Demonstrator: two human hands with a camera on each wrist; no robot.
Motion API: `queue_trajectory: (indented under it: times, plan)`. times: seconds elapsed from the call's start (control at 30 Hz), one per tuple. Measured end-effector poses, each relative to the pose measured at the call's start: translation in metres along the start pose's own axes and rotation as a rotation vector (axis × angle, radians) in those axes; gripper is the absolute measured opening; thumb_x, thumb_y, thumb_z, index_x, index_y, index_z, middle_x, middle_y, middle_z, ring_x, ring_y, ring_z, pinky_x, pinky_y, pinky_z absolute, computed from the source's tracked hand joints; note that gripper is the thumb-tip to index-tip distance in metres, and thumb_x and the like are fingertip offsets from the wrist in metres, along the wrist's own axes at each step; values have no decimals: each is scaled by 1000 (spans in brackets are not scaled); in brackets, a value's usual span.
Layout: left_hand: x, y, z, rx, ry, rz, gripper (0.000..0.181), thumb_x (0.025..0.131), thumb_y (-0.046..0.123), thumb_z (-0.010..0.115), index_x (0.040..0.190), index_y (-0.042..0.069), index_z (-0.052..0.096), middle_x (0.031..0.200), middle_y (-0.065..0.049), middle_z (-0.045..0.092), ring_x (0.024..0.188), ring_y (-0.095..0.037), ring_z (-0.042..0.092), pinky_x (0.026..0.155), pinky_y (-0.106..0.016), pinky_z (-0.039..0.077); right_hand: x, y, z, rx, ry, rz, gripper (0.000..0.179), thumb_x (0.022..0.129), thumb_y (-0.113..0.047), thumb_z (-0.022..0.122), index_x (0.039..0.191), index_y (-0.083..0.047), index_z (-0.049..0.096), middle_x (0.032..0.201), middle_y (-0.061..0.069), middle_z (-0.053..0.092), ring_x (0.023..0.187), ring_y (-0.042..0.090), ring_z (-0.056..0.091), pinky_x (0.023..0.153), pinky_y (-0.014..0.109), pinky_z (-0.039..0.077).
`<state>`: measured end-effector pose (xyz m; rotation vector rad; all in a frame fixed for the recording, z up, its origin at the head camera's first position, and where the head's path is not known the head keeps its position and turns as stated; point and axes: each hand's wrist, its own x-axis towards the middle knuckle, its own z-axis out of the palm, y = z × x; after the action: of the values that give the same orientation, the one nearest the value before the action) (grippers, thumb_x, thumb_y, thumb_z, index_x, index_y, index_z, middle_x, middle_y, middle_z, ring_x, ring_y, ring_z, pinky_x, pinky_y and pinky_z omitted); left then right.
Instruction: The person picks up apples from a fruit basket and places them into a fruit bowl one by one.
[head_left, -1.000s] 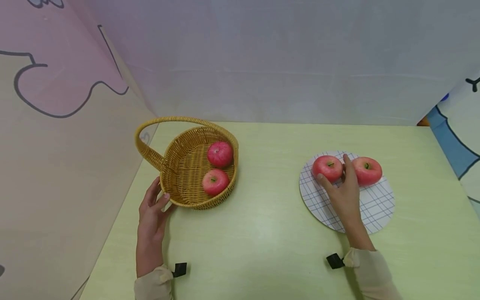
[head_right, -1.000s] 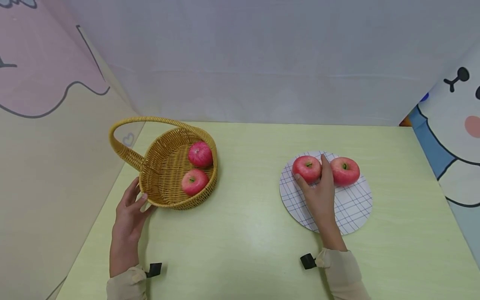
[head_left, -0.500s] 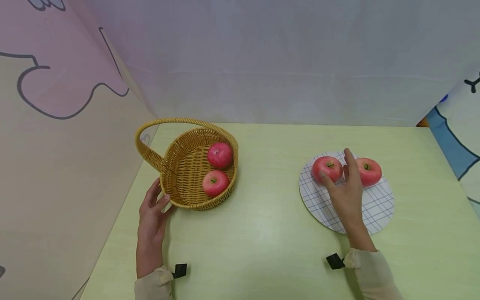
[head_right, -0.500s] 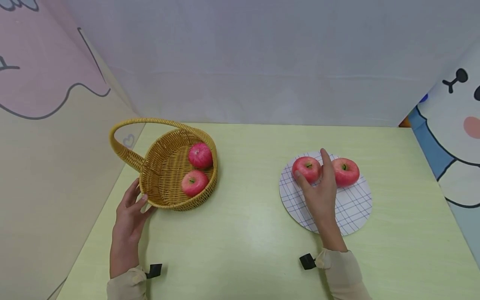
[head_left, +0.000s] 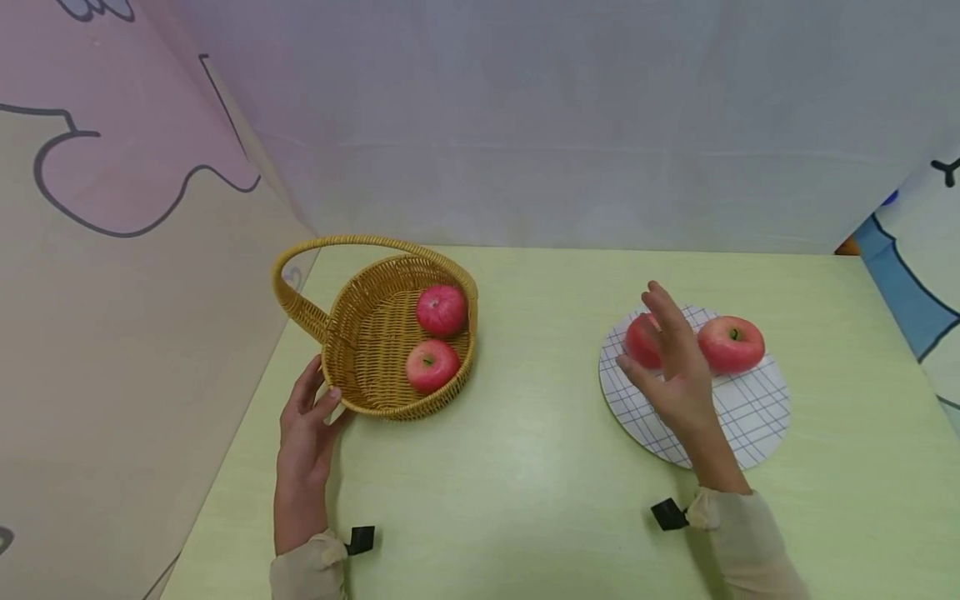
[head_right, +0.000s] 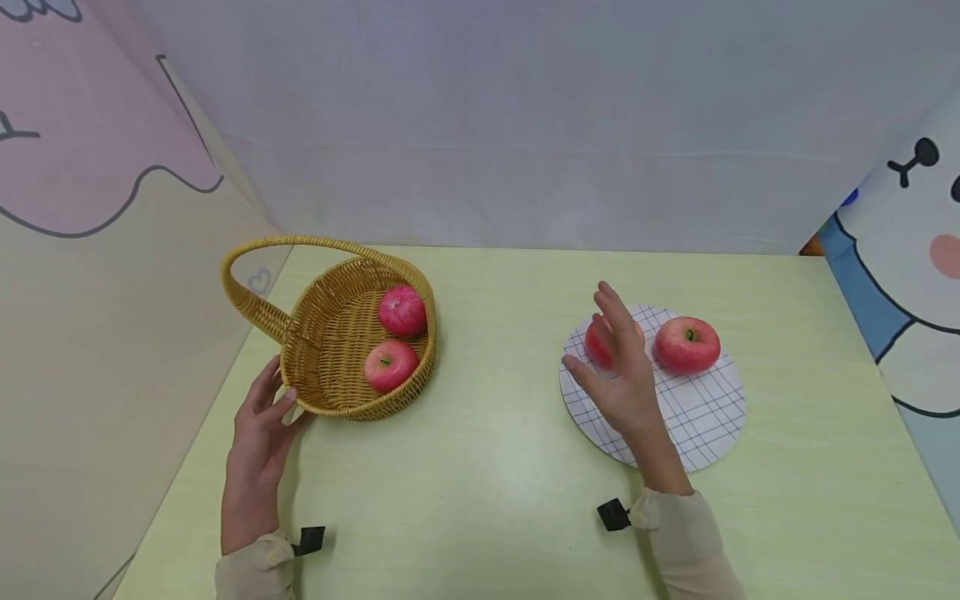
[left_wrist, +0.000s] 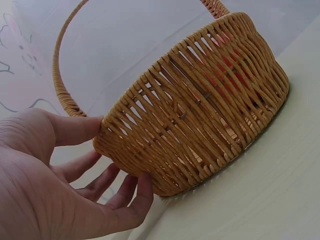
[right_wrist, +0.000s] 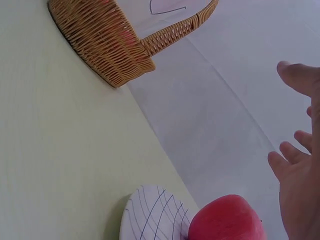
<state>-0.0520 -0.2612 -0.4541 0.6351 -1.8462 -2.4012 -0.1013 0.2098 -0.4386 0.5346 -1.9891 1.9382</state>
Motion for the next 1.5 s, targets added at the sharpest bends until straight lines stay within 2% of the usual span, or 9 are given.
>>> queue_trajectory:
  times: [0.13,0.3,0.43,0.63,0.67,0.8,1.03,1.33,1.5]
  plan:
    - [0,-1,0,1,0,3,62,106,4,56,161,29,39,165,0,34,143,-21,45,122,-61,31,5,1,5,74,-136,-95,93,72,30,64,157,9,33,169,23,28,157,30,33,120,27,38]
    - [1,-1,0,-1,-3,7,62,106,5,56,161,28,39,165,0,34,142,-21,46,122,-62,30,15,-3,12,98,-285,-147,93,72,26,71,155,13,32,166,29,29,157,33,33,123,32,36]
    - [1,-1,-1,0,-8,13,62,106,6,57,161,28,40,164,-1,35,141,-20,46,122,-62,30,23,-8,19,15,-384,-147,92,75,19,77,156,9,35,164,28,35,154,29,38,123,32,36]
    - [2,0,0,1,-4,8,62,106,6,58,160,29,40,163,0,35,140,-19,47,122,-61,31,30,-18,33,-172,-534,-46,89,84,1,83,160,-12,39,164,9,43,152,17,41,123,25,35]
    - [2,0,0,7,-2,4,62,106,7,58,160,29,40,163,0,36,140,-18,47,120,-57,36,31,-20,36,-208,-558,-26,88,86,-5,84,161,-15,39,164,5,43,152,16,41,123,26,35]
    - [2,0,0,15,-1,-2,62,106,8,58,160,30,40,163,1,36,141,-18,46,119,-56,38,38,-27,48,-336,-652,15,83,91,-24,83,161,-24,39,163,-5,44,152,16,41,124,33,36]
    - [3,0,0,5,-3,1,61,105,7,58,160,29,42,162,0,37,146,-20,42,121,-60,33,47,-27,72,-417,-758,-84,80,94,-31,80,161,-17,39,164,0,44,153,21,41,124,44,36]
    - [3,0,0,8,-3,1,61,106,6,58,160,29,42,163,0,36,146,-21,42,121,-61,32,51,-22,108,-440,-846,-133,71,100,-37,71,159,-13,41,163,1,45,153,20,41,124,45,36]
    - [1,-1,-1,24,2,-2,61,106,8,58,160,31,42,163,2,37,145,-19,43,109,-45,50,53,-20,126,-473,-861,-152,66,101,-36,68,157,-10,44,161,1,47,151,20,42,124,43,37]
